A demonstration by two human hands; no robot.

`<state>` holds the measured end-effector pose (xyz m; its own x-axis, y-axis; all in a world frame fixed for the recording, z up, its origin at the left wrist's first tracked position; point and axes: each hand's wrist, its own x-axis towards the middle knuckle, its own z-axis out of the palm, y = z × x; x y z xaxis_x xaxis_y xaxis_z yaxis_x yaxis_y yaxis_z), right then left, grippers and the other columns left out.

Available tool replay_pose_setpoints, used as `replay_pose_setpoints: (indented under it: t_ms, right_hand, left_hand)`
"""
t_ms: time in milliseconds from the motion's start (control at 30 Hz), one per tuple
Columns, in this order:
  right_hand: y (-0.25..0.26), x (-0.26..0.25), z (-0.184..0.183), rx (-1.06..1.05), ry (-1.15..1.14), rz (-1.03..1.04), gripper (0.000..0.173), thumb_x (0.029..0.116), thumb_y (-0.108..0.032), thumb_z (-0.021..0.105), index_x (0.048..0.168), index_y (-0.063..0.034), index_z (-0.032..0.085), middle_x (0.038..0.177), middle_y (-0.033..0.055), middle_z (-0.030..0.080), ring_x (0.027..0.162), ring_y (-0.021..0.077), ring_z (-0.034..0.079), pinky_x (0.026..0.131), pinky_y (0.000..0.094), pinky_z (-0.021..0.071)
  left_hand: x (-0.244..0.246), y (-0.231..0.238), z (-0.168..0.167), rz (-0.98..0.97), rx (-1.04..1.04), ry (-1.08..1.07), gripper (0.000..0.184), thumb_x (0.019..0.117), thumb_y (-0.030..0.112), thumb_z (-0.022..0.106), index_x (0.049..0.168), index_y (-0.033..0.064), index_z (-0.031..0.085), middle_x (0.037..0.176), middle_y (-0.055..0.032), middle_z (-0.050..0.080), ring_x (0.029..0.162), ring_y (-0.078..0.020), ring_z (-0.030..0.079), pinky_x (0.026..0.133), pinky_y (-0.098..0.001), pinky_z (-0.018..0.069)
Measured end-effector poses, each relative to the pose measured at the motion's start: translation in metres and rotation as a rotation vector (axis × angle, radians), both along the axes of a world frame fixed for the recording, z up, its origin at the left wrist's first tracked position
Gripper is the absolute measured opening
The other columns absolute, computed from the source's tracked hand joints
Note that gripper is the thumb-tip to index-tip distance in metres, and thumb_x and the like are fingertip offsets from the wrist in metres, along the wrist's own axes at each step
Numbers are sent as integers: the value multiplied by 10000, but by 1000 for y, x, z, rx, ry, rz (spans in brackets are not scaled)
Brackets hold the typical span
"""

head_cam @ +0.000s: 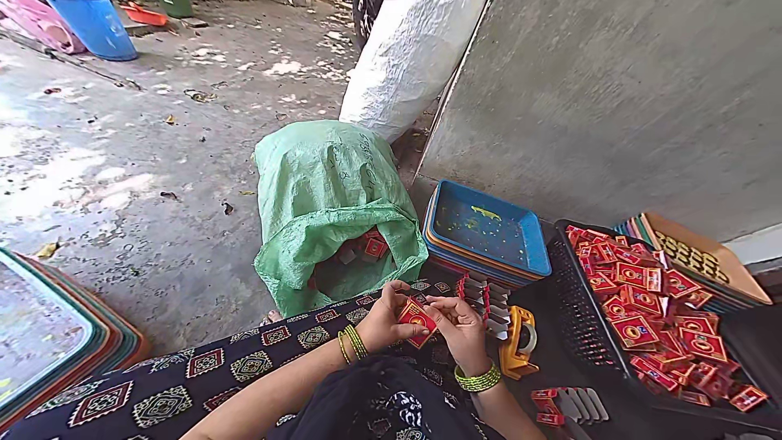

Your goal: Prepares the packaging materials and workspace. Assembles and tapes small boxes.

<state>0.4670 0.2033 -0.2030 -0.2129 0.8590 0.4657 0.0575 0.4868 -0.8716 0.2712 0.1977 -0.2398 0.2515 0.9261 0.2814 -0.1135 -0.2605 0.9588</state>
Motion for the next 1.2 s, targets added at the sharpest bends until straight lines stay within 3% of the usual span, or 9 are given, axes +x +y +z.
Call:
replay_pose_setpoints:
  t_ms: [100,233,533,700,800,933,1067,1133,1200]
  right_hand:
    - [-1,5,9,-125,-64,43,267,833,-7,822,1073,37,713,1031,128,763,919,209,757,835,344,652]
    - [-2,14,16,130,-358,53,191,914,-104,774,1091,-32,786,1080,61,780,994,115,746,911,287,630]
    - [6,31,20,102,-307,165,165,928,-40,735,1083,-22,790,1082,70,781,1028,131,736,963,307,601]
    - [7,31,20,102,-344,173,153,930,-83,743,1069,-66,804,1074,54,775,1034,126,723,930,298,607]
    - [5,26,19,57,-355,210,205,968,-70,643,1106,-87,795,1124,82,700,1037,126,674,864,259,602]
    - [3,20,14,106,-381,178,353,987,-51,500,1192,-123,778,1113,78,656,1064,127,608,940,277,531]
    - [-12,0,-7,189,-175,-120,190,983,-27,638,1140,31,726,1118,117,757,1053,174,727,955,334,607]
    - [-21,-9,-17,154,-91,-191,252,967,1,655,1199,100,668,1164,161,746,1070,213,739,960,353,620]
    - [-24,-10,-25,203,-157,-193,294,995,-24,624,1260,102,637,1221,175,725,1138,230,715,1007,377,599]
  left_hand:
    - [0,-1,-3,-28,28,24,919,742,156,918,1412,0,309,1030,-100,731,893,-174,746,830,-366,639]
    - [-1,-1,0,-85,49,27,974,741,149,921,1467,-3,289,1058,-107,734,930,-180,746,867,-374,634]
    - [-3,0,-1,-268,51,-68,1036,710,111,933,1502,11,272,1102,-127,730,983,-218,740,907,-408,623]
    - [-1,-2,1,-226,42,-9,946,753,160,914,1478,6,326,1072,-104,730,959,-180,737,885,-378,625]
    - [0,-1,0,-180,33,8,870,798,166,881,1466,1,350,1062,-103,731,941,-176,736,878,-374,624]
    - [2,-2,-4,-111,-16,-52,798,814,145,863,1434,2,382,1115,-113,710,953,-197,731,857,-386,632]
    - [4,-3,-3,5,-45,-125,707,823,125,853,1367,-13,424,1180,-123,688,1004,-222,725,851,-400,641]
    - [6,-3,-5,23,-34,-141,643,839,106,836,1342,-17,454,1184,-125,688,1016,-226,722,864,-401,638]
    - [6,-4,-9,25,-25,-152,563,862,100,813,1313,-18,497,1170,-129,697,1003,-218,724,865,-387,634]
